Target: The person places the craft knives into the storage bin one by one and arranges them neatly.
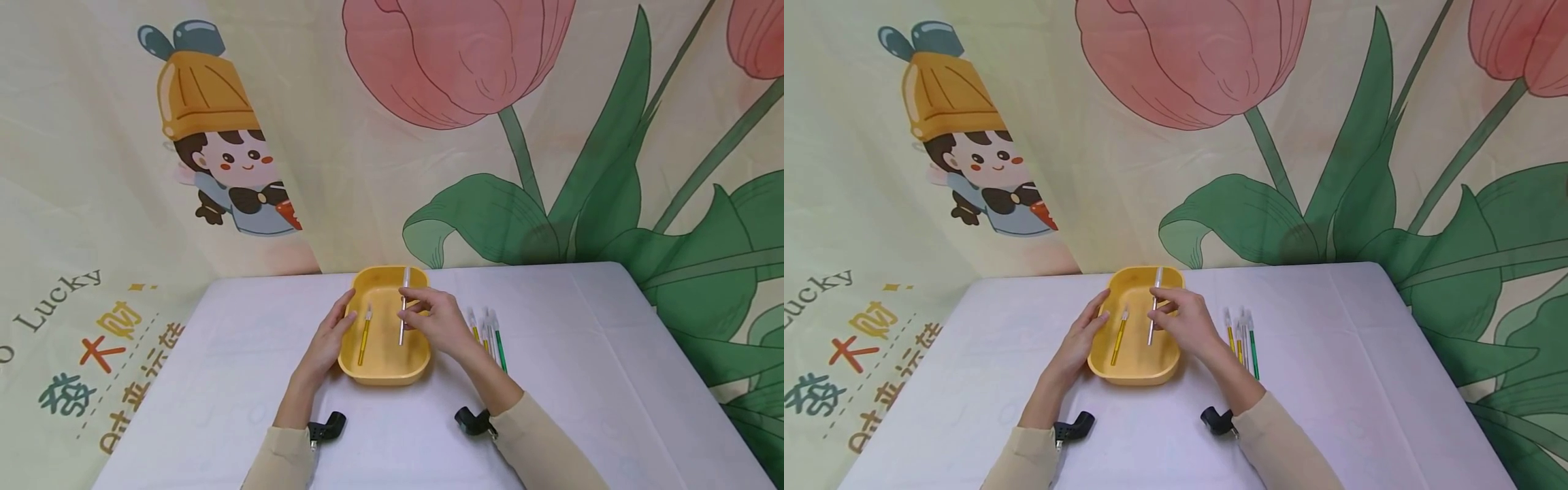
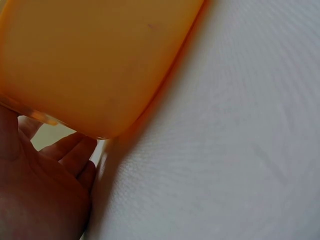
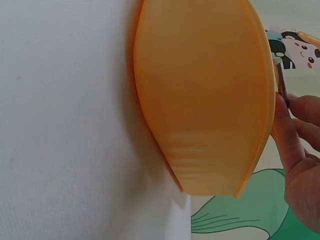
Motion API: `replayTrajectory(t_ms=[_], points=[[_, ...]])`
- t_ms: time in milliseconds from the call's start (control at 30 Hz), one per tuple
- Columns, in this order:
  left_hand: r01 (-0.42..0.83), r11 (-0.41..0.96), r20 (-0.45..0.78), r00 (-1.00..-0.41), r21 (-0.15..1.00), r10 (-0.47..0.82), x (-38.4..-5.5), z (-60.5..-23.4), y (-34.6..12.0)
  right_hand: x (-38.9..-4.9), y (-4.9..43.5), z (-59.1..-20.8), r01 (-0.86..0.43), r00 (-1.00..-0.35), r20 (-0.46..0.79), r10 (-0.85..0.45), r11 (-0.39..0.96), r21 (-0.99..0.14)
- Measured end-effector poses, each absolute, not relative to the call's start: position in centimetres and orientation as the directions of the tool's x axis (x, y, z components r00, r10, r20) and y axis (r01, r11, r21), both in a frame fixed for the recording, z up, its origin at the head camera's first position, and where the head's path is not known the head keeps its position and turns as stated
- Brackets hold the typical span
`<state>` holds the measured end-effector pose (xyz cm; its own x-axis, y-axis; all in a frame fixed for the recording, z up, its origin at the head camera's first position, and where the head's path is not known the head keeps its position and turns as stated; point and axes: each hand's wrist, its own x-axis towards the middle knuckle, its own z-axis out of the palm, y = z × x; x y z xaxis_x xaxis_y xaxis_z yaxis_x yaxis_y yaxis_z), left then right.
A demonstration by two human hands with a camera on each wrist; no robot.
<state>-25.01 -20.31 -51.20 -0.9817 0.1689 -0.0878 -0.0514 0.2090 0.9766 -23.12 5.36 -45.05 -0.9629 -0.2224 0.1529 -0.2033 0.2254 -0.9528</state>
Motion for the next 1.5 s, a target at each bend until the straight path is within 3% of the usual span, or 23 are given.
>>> replayTrajectory(t_ms=[1200,1500], points=[[-0.058,0.184,-0.092,-0.979,0.981,0.180,-25.0,-51.4,-20.6,-24.3,1.5,-45.7,-0.213,-0.898,0.050,-0.436,0.332,-0.919],[-0.042,0.190,-0.078,-0.980,0.981,0.185,-25.1,-51.4,-20.5,-24.4,0.9,-46.1,-0.217,-0.900,0.027,-0.435,0.392,-0.894]])
